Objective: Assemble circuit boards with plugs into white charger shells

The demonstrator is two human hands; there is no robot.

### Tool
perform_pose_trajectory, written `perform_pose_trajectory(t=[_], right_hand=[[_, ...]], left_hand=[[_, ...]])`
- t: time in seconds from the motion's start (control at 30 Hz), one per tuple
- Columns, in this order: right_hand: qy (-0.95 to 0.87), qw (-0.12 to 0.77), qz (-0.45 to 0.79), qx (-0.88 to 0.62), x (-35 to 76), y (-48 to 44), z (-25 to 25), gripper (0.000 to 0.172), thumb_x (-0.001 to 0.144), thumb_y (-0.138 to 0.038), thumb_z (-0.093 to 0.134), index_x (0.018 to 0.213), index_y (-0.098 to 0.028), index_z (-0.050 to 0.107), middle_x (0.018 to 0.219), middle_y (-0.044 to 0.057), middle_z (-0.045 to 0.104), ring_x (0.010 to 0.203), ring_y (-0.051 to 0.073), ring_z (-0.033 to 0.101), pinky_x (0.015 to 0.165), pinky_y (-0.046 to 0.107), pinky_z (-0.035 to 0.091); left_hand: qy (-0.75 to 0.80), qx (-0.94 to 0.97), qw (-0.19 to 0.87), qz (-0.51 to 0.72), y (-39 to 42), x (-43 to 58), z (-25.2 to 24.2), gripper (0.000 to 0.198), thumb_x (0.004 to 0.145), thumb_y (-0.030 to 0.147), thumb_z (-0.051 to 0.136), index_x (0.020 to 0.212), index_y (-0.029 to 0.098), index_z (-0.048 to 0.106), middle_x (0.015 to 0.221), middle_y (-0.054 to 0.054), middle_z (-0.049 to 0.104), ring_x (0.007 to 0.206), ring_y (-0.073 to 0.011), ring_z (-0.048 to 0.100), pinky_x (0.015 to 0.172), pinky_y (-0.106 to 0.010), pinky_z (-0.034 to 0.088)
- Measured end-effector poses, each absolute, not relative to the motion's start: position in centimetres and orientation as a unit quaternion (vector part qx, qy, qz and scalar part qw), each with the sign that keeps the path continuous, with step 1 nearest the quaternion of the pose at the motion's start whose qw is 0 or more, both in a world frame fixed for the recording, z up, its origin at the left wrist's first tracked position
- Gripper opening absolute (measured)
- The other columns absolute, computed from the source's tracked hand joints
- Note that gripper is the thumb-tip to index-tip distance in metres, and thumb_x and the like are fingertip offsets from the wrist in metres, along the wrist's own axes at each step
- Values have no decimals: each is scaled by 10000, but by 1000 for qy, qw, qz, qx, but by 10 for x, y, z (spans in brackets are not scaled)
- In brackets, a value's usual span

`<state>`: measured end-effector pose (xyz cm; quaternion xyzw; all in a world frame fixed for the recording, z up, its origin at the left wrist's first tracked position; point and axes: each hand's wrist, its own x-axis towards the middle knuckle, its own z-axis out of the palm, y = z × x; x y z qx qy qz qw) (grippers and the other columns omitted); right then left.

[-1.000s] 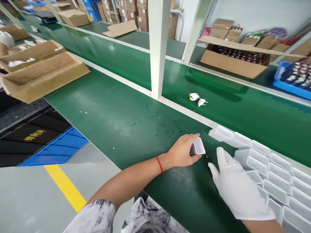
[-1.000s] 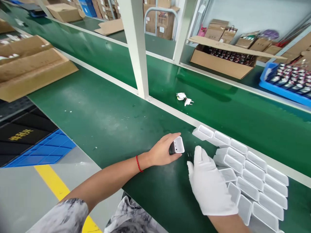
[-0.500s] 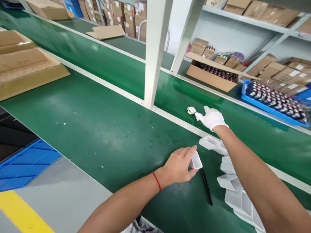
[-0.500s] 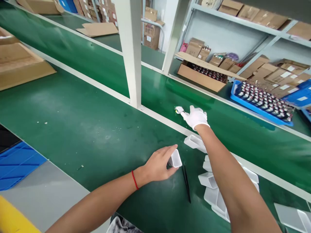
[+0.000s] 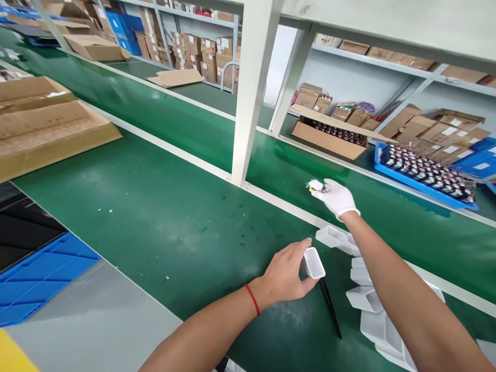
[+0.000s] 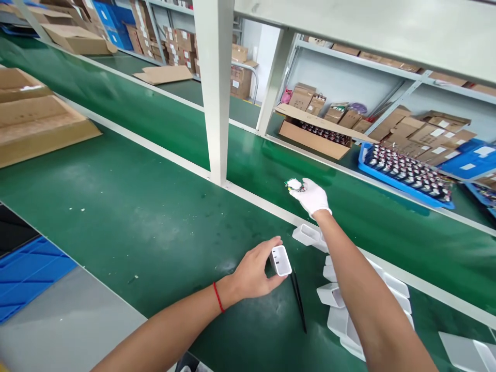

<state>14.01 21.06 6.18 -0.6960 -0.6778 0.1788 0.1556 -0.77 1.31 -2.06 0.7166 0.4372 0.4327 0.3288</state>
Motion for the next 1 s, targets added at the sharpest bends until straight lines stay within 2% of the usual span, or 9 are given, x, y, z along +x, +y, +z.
perform_pose_trajectory(t=[0.1,0.2,0.33,0.4,0.47,0.57,0.7,0.87,1.0], right_hand=[[-702,242,234,-628,164,171,75,678,760,-446,740,1341,-162,538,1347,138,618,1239,326,584,1085,489,449],[-714,296,313,-552,187,118,84,639,717,-523,774,1256,-240,579,1321,91,641,1212,315,608,1047,497,494],[-676,366,463,-442,209,61,86,504,728,-427,838,1181,-336,639,1203,43,690,1041,265,686,895,439,590],[-659,374,492,-428,215,44,85,473,763,-433,814,1199,-368,642,1179,32,693,955,247,704,829,432,613],[-671,375,465,-439,220,31,83,471,773,-418,804,1213,-366,642,1226,40,677,1017,268,691,857,461,605],[-728,356,343,-475,220,14,80,498,774,-308,800,1243,-342,634,1272,48,664,1155,291,638,938,475,570],[-793,357,232,-435,209,1,79,567,799,-229,742,1323,-334,553,1229,61,673,1101,273,659,847,424,595],[-849,332,105,-399,199,1,84,379,779,-182,718,1103,-297,560,1137,84,686,1055,321,658,872,528,541],[-856,323,55,-400,200,-1,88,419,783,-189,706,1147,-306,536,1104,83,697,991,328,671,834,528,523]], left_hand=[[443,674,334,488,14,-9,-18,618,770,308,719,1312,203,440,1274,-134,642,1184,-297,642,977,-474,585],[437,655,302,537,15,-9,-18,566,768,290,723,1264,198,468,1227,-131,651,1146,-288,654,955,-464,586],[416,668,264,557,14,-5,-22,530,775,278,717,1244,192,486,1180,-127,662,1088,-276,669,896,-432,598],[399,680,255,559,13,-3,-22,522,777,281,721,1239,192,495,1156,-121,670,1064,-268,672,882,-420,598],[376,695,255,558,12,-3,-21,519,781,279,726,1241,193,502,1159,-119,672,1071,-261,668,902,-412,591],[358,709,271,544,11,-5,-17,524,780,278,745,1243,195,515,1181,-118,676,1095,-252,668,927,-391,583],[366,707,307,521,11,-10,-14,573,763,284,776,1266,210,510,1224,-115,678,1106,-246,683,931,-369,581],[341,724,305,515,15,-11,-17,589,765,305,792,1274,211,511,1252,-123,660,1156,-255,658,975,-397,550],[323,707,329,537,16,-11,-21,622,705,355,847,1200,204,503,1204,-133,626,1119,-260,640,912,-394,551]])
